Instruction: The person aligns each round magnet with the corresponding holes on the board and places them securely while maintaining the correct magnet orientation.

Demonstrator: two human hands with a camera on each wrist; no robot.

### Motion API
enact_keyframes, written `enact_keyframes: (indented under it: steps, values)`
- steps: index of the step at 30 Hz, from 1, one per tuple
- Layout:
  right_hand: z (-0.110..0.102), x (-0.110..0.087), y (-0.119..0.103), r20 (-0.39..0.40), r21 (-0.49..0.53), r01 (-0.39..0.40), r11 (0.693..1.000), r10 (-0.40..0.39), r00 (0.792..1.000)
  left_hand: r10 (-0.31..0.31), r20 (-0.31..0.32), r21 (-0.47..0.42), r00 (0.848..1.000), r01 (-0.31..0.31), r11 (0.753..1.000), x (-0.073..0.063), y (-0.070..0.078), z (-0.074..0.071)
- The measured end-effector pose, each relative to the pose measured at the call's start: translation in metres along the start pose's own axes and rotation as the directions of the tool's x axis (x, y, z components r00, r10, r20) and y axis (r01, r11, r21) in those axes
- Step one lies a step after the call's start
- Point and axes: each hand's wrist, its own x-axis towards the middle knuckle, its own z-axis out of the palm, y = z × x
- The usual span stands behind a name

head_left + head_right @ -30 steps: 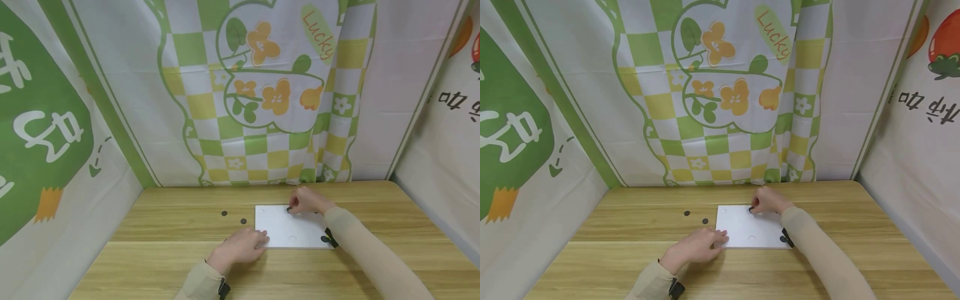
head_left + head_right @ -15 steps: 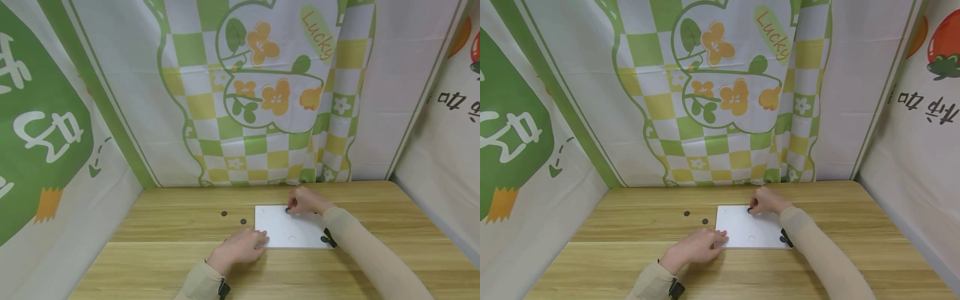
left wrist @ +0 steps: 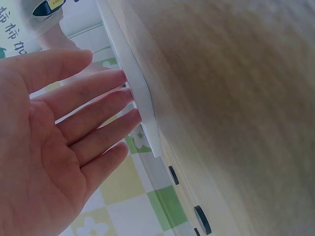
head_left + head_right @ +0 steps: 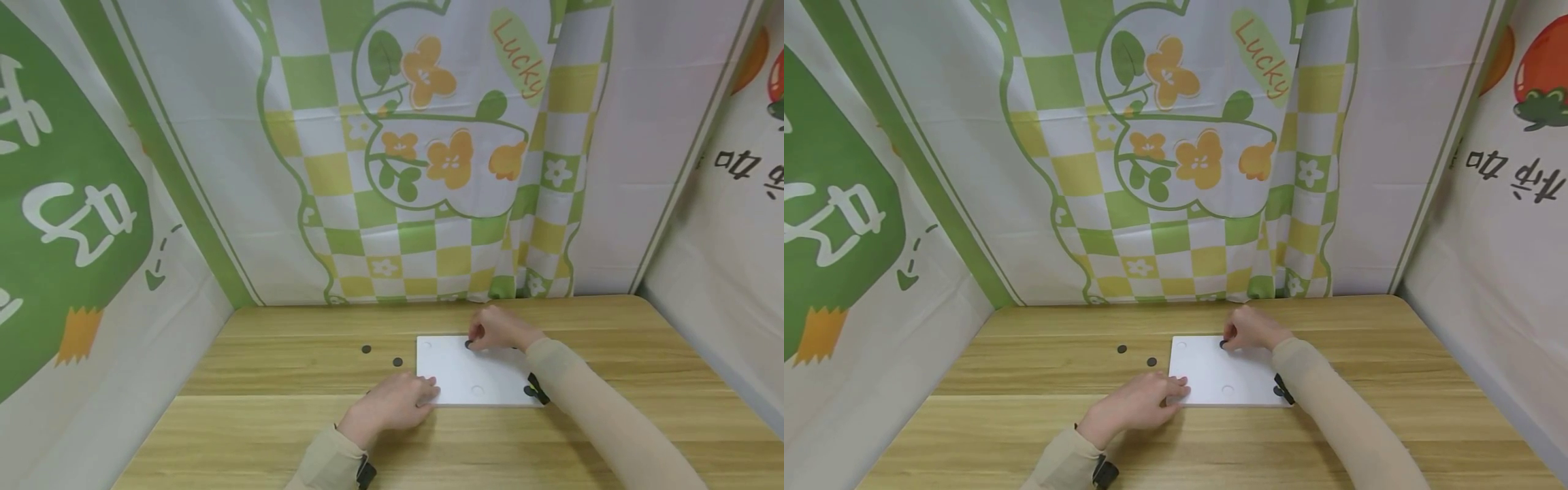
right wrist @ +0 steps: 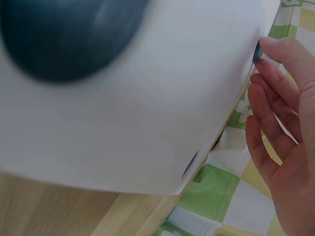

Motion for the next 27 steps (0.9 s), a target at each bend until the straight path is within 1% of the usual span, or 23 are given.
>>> enact_keyframes:
  steps: [5, 11, 21, 25, 27]
  values:
    - [-0.0003, 0.0005, 0.0001, 0.002, 0.003, 0.006, 1.0, -0.006, 1.0, 0.001, -0.001, -0.001, 1.0, -0.001, 1.0, 0.0004, 0.0, 0.0002]
    - [0.0006, 0.001, 0.0007, 0.015, 0.011, -0.023, 1.0, 0.023, 1.0, -0.016, 0.009, -0.017, 1.0, 0.016, 1.0, 0.0004, 0.0003, -0.0001]
    - [0.0014, 0.0013, 0.003, 0.016, 0.031, -0.03, 0.999, 0.029, 0.999, -0.029, 0.017, -0.033, 0.999, 0.029, 0.999, -0.0001, 0.0012, -0.0006]
    - [0.0005, 0.0007, 0.0039, 0.015, 0.038, -0.016, 0.999, 0.015, 1.0, -0.031, 0.018, -0.032, 0.999, 0.032, 0.999, -0.0004, 0.0018, -0.0014]
    - [0.0004, 0.0003, 0.0042, 0.013, 0.038, -0.001, 0.999, 0.001, 1.0, -0.022, 0.015, -0.023, 1.0, 0.023, 0.999, -0.0005, 0.002, -0.0015]
